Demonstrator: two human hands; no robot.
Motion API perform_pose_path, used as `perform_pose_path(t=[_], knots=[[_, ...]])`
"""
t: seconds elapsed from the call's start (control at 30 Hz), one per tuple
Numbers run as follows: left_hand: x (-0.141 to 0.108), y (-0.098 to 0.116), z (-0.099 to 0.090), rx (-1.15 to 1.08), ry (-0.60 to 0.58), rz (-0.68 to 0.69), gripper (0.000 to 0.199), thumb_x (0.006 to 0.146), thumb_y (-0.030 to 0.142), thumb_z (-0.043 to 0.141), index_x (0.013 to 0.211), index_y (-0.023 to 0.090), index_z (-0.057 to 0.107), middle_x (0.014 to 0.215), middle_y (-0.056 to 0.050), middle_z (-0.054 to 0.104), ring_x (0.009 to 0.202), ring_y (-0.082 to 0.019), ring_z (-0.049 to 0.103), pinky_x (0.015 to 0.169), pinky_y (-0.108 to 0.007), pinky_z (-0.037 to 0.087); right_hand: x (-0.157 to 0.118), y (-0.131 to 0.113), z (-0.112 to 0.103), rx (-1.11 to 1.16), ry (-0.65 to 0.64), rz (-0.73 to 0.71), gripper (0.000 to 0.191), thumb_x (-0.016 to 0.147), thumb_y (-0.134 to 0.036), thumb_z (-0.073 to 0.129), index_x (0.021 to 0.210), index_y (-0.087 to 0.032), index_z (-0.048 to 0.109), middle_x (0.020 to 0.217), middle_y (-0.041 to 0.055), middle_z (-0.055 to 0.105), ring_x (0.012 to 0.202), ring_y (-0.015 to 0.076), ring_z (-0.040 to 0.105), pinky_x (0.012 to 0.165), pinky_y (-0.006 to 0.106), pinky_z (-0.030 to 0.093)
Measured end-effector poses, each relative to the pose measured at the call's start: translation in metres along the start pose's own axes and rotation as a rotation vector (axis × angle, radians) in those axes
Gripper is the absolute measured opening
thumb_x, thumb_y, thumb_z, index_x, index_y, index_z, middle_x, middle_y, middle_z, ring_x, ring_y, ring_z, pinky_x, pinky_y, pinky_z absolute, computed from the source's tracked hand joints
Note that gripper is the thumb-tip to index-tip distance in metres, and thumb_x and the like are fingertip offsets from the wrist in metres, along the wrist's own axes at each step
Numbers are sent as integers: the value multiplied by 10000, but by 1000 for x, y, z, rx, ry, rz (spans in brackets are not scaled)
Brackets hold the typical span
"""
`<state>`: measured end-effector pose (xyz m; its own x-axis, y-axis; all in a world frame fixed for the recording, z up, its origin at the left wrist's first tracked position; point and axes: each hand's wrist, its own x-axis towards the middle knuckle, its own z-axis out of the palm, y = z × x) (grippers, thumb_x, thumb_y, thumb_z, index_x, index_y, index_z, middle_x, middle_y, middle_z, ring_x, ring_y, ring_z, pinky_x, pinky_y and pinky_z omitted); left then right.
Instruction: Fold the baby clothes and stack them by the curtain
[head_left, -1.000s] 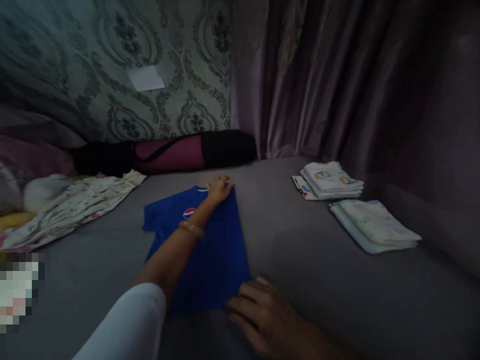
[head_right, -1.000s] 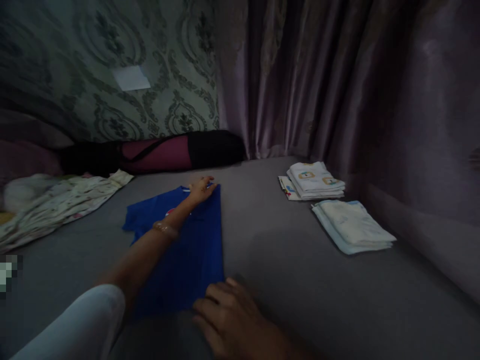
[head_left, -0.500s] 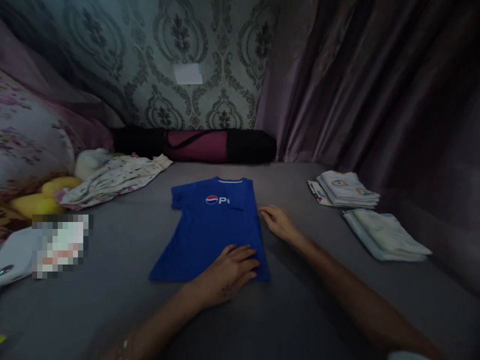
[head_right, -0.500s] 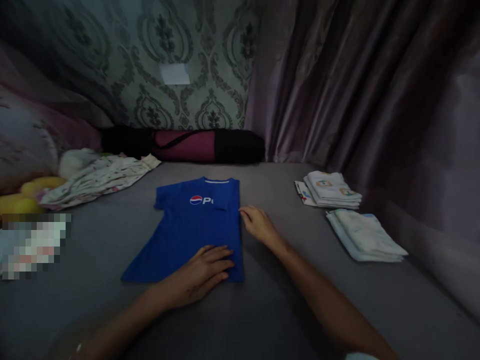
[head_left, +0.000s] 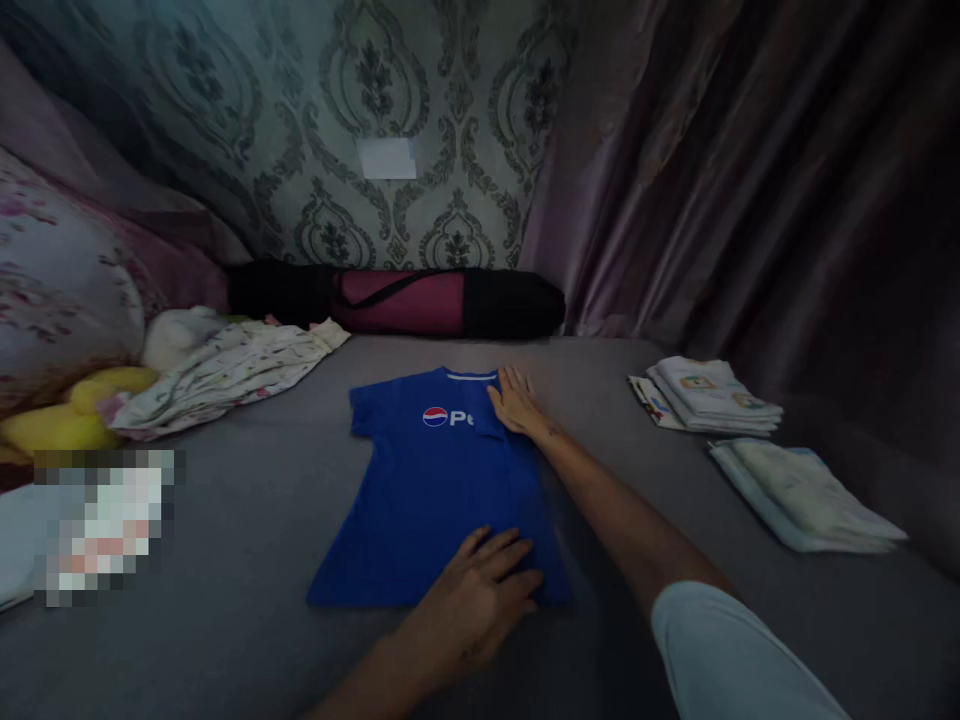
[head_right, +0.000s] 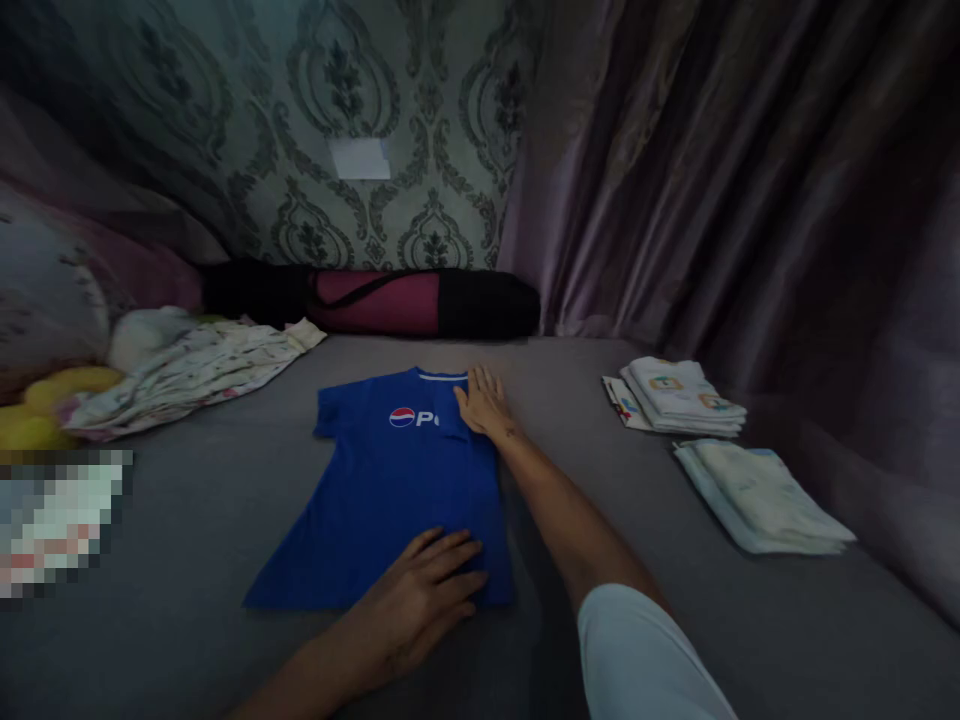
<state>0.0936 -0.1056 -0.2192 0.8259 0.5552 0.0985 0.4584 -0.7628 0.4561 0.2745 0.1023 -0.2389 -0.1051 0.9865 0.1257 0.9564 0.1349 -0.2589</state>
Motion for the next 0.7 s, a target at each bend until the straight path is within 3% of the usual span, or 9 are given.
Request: perform_pose_path(t=[0.1, 0.23, 0.43, 0.57, 0.7], knots=[[-2, 3, -8, 2, -29, 11, 355, 973, 351, 351, 1243, 269, 565, 1382, -58, 523, 1309, -249, 437, 1084, -482, 345, 10, 1, 11, -36, -76, 84, 668, 977, -453, 190, 1476, -10, 213, 1553, 153, 185, 1433, 255, 122, 1154, 385, 84], [-3, 2, -9, -13, -20, 11, 351, 972, 378, 359, 1220, 260, 577, 1362, -45, 543, 1298, -244, 448, 1088, -470, 336, 15, 6, 22, -44, -118, 85, 697, 968, -482, 159, 1487, -17, 179, 1561, 142, 157, 1438, 252, 98, 1154, 380, 82], [-5, -2, -4, -13, 56, 37, 324, 962, 355, 399, 1184, 250, 612, 1311, -62, 585, 1261, -225, 489, 1071, -435, 349, 17, 11, 9, 74, -149, 75, 682, 965, -462, 125, 1491, -31, 175, 1563, 138, 153, 1440, 222, 101, 1156, 355, 88], [-4, -5, -7, -62, 111, 41, 303, 960, 342, 417, 1131, 238, 645, 1234, -64, 635, 1182, -187, 553, 1040, -378, 379, -15, 15, -5, 137, -114, -15, 713, 956, -496, 99, 1493, -34, 171, 1567, 140, 129, 1444, 212, 83, 1159, 358, 92], [-3, -10, -10, -101, 230, -36, 280, 961, 304, 417, 1043, 217, 670, 1086, -49, 692, 1035, -160, 619, 941, -313, 437, -66, 8, -3, 88, -139, -117, 725, 952, -514, 124, 1487, -31, 203, 1561, 145, 154, 1444, 219, 85, 1163, 367, 83]])
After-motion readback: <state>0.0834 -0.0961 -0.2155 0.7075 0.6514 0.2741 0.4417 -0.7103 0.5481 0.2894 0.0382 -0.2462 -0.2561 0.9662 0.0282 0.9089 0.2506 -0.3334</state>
